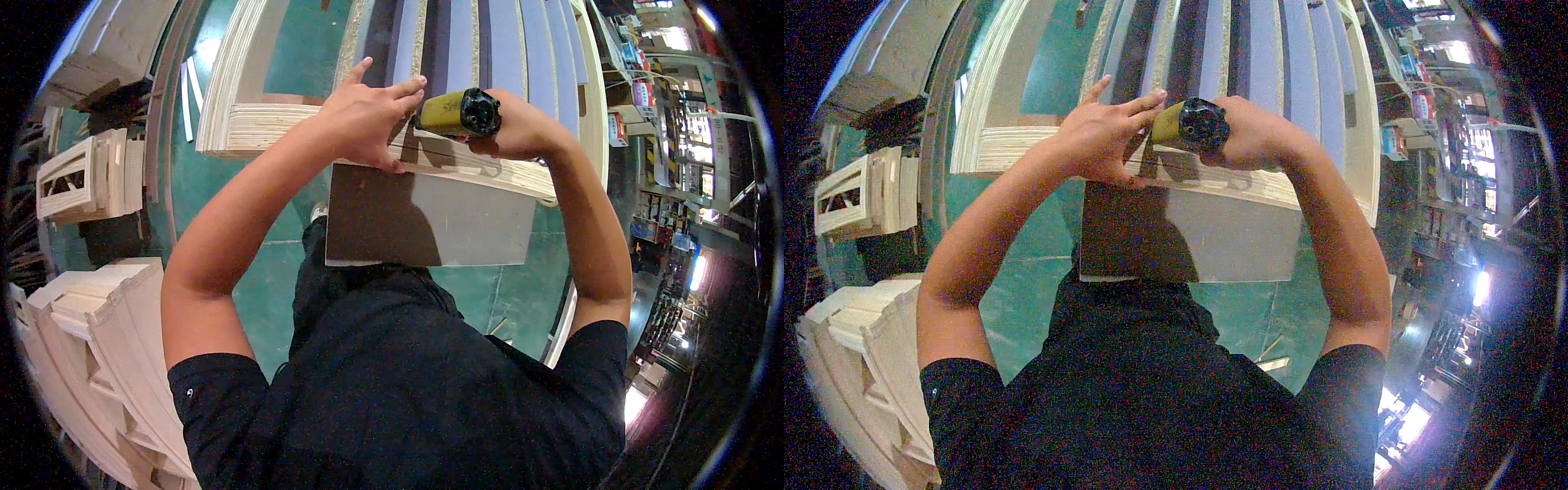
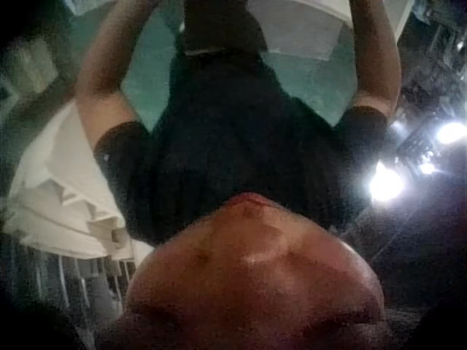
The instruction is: The person uses a nail gun to attach wooden slats to a large curved wooden frame. They walk to a table to reload the nail gun with nails from a container, then return to the frame to continue nailing. The person also picks up a long wooden plank from the floor and places it onto the frame structure.
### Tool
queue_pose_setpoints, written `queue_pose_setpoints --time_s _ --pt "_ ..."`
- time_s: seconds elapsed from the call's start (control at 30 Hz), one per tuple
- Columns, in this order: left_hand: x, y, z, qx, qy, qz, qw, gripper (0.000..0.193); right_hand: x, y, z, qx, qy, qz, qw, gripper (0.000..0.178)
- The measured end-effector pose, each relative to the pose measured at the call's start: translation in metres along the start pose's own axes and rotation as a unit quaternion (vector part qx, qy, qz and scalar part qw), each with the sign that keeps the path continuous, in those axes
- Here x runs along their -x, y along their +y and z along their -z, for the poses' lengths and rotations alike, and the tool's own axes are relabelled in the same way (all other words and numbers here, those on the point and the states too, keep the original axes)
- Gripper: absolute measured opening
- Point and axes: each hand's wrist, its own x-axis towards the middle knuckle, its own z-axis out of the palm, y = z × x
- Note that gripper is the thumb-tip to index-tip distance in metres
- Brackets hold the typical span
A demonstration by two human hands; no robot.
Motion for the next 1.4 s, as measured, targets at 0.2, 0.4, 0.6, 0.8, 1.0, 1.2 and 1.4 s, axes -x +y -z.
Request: queue_pose_setpoints --time_s 0.2,0.4,0.6,0.8,1.0,1.2,1.4 --pt "-0.002 0.002 0.004 0.018 -0.023 0.006 1.0 0.115 -0.005 -0.006 0.002 0.03 -0.005 0.0 1.0 0.036" --pt "-0.002 0.002 0.003 0.008 -0.029 0.01 0.999 0.115 -0.005 -0.006 -0.001 0.016 0.002 0.0 1.0 0.035" --pt "-0.002 0.001 0.001 0.012 -0.021 0.007 1.0 0.114 -0.001 -0.013 0.002 0.067 -0.02 -0.046 0.996 0.035" --pt "-0.003 0.003 0.004 0.008 -0.027 0.011 1.0 0.113 0.007 -0.017 0.0 0.065 -0.012 -0.05 0.997 0.034" --pt "-0.013 -0.026 -0.006 0.13 0.102 -0.033 0.986 0.091 0.036 -0.007 -0.008 0.028 -0.019 -0.052 0.998 0.035" --pt "-0.024 -0.053 0.006 0.05 0.18 0.244 0.952 0.068 0.045 0.002 -0.017 0.045 0.035 -0.013 0.998 0.033" --pt "-0.031 -0.03 0.025 -0.01 -0.019 0.403 0.915 0.057 0.047 -0.002 -0.016 0.052 0.033 0.047 0.997 0.028"
